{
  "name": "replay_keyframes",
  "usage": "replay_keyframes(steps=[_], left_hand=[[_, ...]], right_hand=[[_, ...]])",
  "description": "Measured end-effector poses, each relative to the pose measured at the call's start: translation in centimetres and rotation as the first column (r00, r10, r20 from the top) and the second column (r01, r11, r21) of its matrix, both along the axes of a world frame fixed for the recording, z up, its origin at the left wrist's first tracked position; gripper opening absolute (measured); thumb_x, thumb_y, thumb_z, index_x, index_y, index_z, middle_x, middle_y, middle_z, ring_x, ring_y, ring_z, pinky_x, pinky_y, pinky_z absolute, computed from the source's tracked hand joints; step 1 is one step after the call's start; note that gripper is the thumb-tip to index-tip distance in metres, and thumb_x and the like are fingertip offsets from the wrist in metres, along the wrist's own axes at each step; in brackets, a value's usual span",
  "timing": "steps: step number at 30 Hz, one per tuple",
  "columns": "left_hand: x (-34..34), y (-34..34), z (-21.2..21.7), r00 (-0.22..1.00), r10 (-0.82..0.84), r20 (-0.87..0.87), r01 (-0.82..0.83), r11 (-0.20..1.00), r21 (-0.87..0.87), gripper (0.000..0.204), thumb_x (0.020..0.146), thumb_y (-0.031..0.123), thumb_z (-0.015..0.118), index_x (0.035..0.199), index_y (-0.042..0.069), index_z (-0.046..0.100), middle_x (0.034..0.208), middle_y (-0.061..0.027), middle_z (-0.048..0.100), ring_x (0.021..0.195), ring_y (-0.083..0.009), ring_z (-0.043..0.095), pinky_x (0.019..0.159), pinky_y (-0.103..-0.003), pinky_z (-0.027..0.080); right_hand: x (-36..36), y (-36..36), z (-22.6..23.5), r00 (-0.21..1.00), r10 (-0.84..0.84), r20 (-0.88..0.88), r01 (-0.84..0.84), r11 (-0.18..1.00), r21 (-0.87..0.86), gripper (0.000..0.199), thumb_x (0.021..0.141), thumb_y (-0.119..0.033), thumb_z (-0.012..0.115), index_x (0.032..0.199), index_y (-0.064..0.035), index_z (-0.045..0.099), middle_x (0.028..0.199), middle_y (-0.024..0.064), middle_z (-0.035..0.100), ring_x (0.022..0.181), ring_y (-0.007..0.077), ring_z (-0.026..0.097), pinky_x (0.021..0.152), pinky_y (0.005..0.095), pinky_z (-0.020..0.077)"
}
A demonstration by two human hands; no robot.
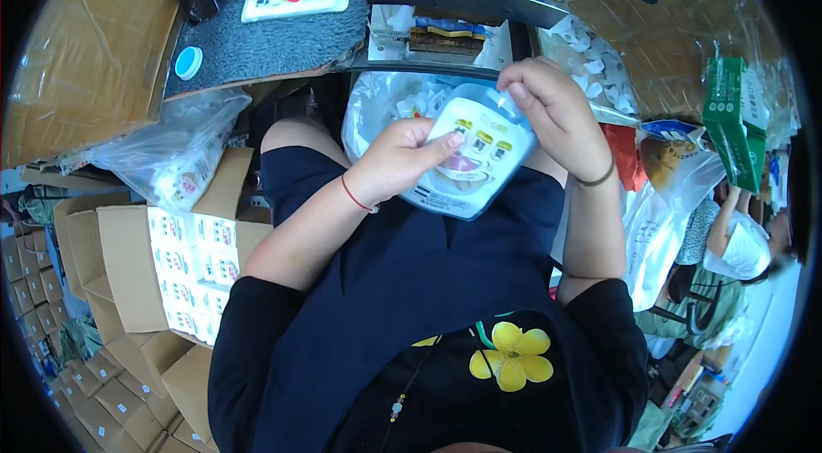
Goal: The recorder is using a vertical heat-sealing machine to seal the top edges of plastic pouches filled with liquid.
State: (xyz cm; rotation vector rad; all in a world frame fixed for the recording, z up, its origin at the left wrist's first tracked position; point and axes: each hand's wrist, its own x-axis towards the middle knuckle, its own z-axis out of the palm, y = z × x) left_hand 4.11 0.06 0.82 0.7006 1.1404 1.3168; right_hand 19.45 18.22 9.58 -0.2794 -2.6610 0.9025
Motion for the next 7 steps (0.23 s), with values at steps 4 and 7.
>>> replay_keyframes(steps=[4, 7], left_hand=[[0.8, 0.7, -0.3, 0.968, -0.130, 0.215, 0.138, 0.990, -0.026, 0.032, 0.100, 0.025, 0.064, 0.117, -0.003, 0.067, 0.106, -0.0069, 0.072, 0.096, -0.0106, 0.066, 0.086, -0.028, 0.053], [0.2, 0.9, -0.4, 0.954, -0.153, 0.256, 0.149, 0.988, 0.033, 0.034, 0.097, 0.022, 0.067, 0.121, -0.002, 0.065, 0.109, -0.0074, 0.071, 0.097, -0.0127, 0.067, 0.087, -0.029, 0.053]], right_hand=[[0.2, 1.5, 0.3, 0.996, 0.089, 0.016, -0.088, 0.992, -0.088, 0.021, 0.101, -0.015, 0.051, 0.113, -0.0020, 0.063, 0.104, 0.0150, 0.064, 0.098, 0.0285, 0.063, 0.085, 0.0354, 0.0486], [1.8, 5.5, -0.8, 0.831, -0.491, 0.262, 0.337, 0.818, 0.466, 0.035, 0.105, -0.023, 0.045, 0.132, -0.0075, 0.060, 0.128, 0.0209, 0.060, 0.120, 0.0274, 0.061, 0.101, 0.0395, 0.0464]])
